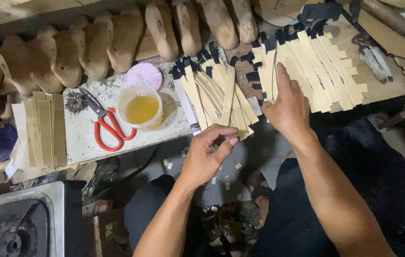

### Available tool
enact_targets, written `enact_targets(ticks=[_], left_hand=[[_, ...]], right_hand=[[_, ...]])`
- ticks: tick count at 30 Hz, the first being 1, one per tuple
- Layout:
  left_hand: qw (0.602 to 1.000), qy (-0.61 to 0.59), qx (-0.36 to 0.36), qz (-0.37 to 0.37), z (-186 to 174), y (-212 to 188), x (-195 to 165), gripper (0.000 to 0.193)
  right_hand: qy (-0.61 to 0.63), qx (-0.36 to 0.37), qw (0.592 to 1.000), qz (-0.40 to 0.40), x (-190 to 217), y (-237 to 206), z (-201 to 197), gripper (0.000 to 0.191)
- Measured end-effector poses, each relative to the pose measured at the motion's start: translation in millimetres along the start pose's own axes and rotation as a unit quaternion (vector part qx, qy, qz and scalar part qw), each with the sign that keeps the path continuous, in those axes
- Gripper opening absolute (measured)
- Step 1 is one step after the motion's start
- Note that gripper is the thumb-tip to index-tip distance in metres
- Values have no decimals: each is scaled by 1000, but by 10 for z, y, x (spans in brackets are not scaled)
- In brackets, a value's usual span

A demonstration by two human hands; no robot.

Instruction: The person attaches small black tape pieces to the ends of thin wooden strips, dipping a finger into a cup of yellow liquid between pieces. They fold and press the tape onto each strip and arrange the finished strips with stacks of similar strips on the workbench.

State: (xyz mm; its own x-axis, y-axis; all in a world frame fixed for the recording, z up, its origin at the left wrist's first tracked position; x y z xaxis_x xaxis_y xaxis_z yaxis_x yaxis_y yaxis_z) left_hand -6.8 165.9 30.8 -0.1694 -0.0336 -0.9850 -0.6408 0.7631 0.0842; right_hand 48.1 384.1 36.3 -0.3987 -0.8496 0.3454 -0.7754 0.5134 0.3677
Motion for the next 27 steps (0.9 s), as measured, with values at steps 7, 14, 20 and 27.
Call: enact_targets(ticks=[7,14,20,27], left_hand=[[1000,3,5,8,-13,-6,-46,22],[1000,3,7,3,0,-8,-41,22],[1000,-7,13,5,29,2,-54,21],[998,-41,24,-30,52,6,65,23]], right_hand=[[28,124,985,118,-153,13,176,94],[32,36,999,1,-21,-52,48,97],[188,-10,982,30,-195,-69,68,92],[443,-97,891,24,-382,-229,-243,85]])
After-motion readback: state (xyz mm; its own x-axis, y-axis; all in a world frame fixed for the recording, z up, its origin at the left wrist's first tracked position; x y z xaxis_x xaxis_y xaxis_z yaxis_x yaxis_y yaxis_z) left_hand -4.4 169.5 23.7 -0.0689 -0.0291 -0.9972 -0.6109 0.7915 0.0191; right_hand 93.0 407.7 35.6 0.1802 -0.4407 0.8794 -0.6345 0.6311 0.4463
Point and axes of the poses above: each hand's wrist, its own y-axis towards the middle knuckle, its own z-axis out of the palm, x = y × z, the point moved 10 cm from there along y, towards the middle knuckle, and after that the axes turned 3 degrees about -z, right-handed, at the moved point
